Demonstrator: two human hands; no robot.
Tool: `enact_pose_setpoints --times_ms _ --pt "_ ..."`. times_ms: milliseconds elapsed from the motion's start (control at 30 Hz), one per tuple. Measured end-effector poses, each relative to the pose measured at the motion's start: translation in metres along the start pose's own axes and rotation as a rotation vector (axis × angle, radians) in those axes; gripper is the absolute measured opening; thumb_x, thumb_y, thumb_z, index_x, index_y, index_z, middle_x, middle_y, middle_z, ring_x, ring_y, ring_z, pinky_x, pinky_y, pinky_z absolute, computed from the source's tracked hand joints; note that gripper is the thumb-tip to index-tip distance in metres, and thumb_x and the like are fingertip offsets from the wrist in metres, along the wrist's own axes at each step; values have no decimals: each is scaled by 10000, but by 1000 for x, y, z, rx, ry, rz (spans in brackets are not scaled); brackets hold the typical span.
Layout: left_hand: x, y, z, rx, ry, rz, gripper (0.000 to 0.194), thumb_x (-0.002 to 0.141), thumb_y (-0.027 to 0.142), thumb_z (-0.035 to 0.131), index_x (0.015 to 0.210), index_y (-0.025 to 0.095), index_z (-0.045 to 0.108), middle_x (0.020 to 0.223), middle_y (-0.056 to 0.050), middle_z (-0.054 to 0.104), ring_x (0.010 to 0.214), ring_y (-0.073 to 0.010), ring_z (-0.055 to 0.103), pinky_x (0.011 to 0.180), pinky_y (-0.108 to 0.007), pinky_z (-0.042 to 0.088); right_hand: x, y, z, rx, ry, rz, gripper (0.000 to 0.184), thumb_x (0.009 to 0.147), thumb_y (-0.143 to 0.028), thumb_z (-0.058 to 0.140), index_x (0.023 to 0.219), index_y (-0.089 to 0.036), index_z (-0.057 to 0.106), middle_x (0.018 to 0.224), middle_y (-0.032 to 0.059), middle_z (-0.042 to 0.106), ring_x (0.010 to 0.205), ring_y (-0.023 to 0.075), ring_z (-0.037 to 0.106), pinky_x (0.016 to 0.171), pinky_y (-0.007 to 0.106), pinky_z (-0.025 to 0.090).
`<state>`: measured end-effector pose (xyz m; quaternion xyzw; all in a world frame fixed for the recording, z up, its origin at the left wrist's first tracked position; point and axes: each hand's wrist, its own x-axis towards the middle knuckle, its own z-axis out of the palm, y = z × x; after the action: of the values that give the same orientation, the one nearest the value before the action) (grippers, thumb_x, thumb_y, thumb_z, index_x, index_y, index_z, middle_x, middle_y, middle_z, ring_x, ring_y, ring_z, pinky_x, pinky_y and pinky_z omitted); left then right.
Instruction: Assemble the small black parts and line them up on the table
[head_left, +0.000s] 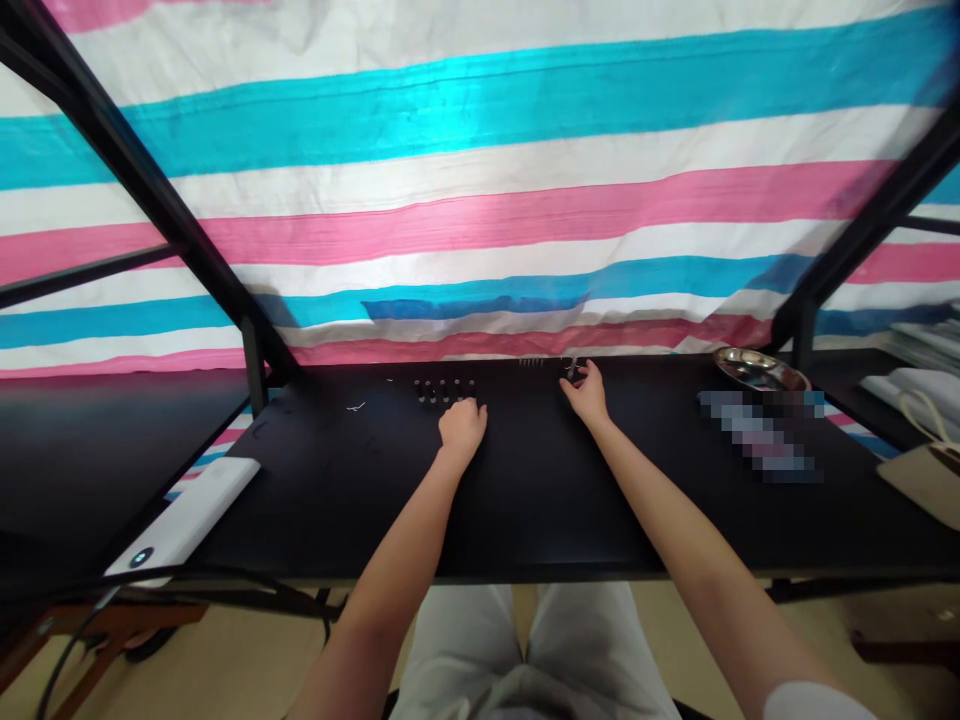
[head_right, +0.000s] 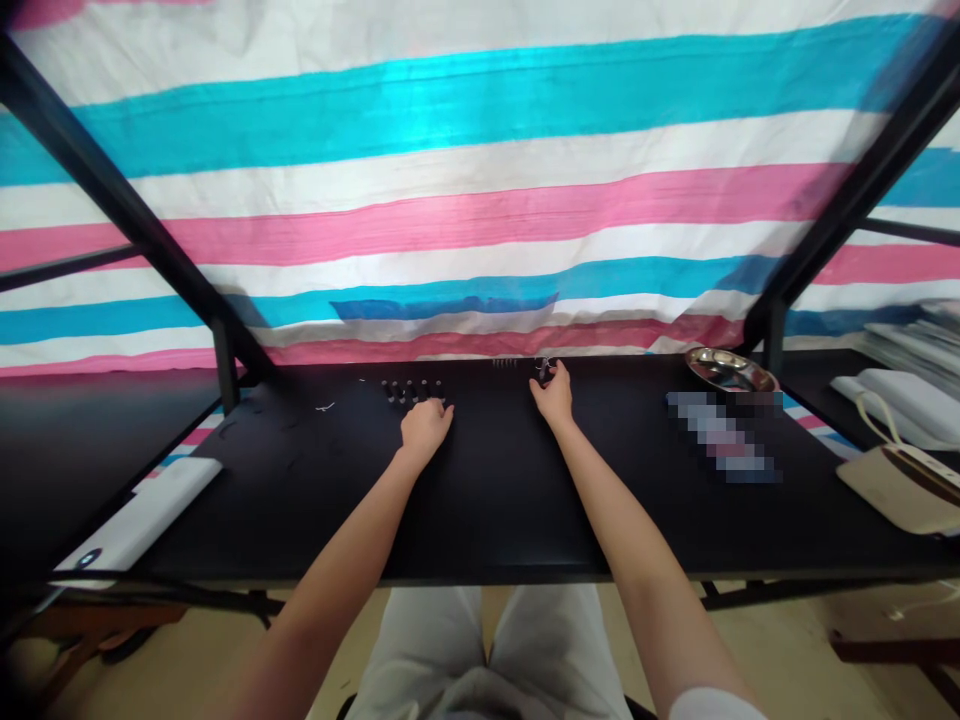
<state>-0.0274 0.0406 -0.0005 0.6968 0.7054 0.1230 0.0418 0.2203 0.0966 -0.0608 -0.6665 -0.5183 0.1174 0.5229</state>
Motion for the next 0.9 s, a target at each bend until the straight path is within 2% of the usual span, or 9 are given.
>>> enact_pose_setpoints --times_ms 133,233,400,500,700,833,900 --pt "-10 11 0 -1 -20 117 352 872 405 356 810 172 613 778 -92 643 756 -219 624 662 -290 433 14 4 9 -32 1 -3 722 629 -393 617 1251 -82 423 1033 150 585 696 173 561 715 342 455" --pt "-20 23 0 -4 -36 197 363 878 409 346 821 172 615 747 -83 637 731 -205 620 658 -275 422 24 7 16 -59 -16 -42 638 620 -386 627 1163 -70 513 918 132 608 713 192 559 694 338 452" --pt "-32 35 4 -11 -62 323 355 876 400 348 804 178 615 712 -72 634 691 -210 616 632 -284 418 32 8 20 -133 -78 -159 290 688 -351 563 808 -107 666 746 92 589 643 179 533 664 329 443" --pt "-34 35 6 -31 -67 361 353 878 391 346 782 182 614 692 -64 630 679 -204 614 627 -278 417 29 7 18 -111 -110 -224 272 717 -365 546 667 -126 666 701 80 574 603 166 519 638 324 445" --pt "-33 34 4 -91 -53 313 358 878 420 347 801 196 616 695 -51 630 674 -181 604 635 -257 410 12 -4 13 -2 -187 -372 289 777 -312 518 960 -163 684 877 81 612 704 164 565 690 318 471" --pt "-33 33 3 -226 -12 272 292 863 402 398 1016 236 583 721 -12 629 674 -148 592 626 -229 402 -1 -19 12 -51 -292 -505 322 811 -212 471 1089 -223 634 967 58 608 822 163 581 759 306 471" --pt "-32 31 5 -313 2 262 331 844 378 440 1144 264 522 706 18 618 646 -128 580 602 -212 395 -7 -27 11 -85 -320 -581 352 816 -174 457 1125 -239 613 979 54 593 844 158 576 773 298 469"
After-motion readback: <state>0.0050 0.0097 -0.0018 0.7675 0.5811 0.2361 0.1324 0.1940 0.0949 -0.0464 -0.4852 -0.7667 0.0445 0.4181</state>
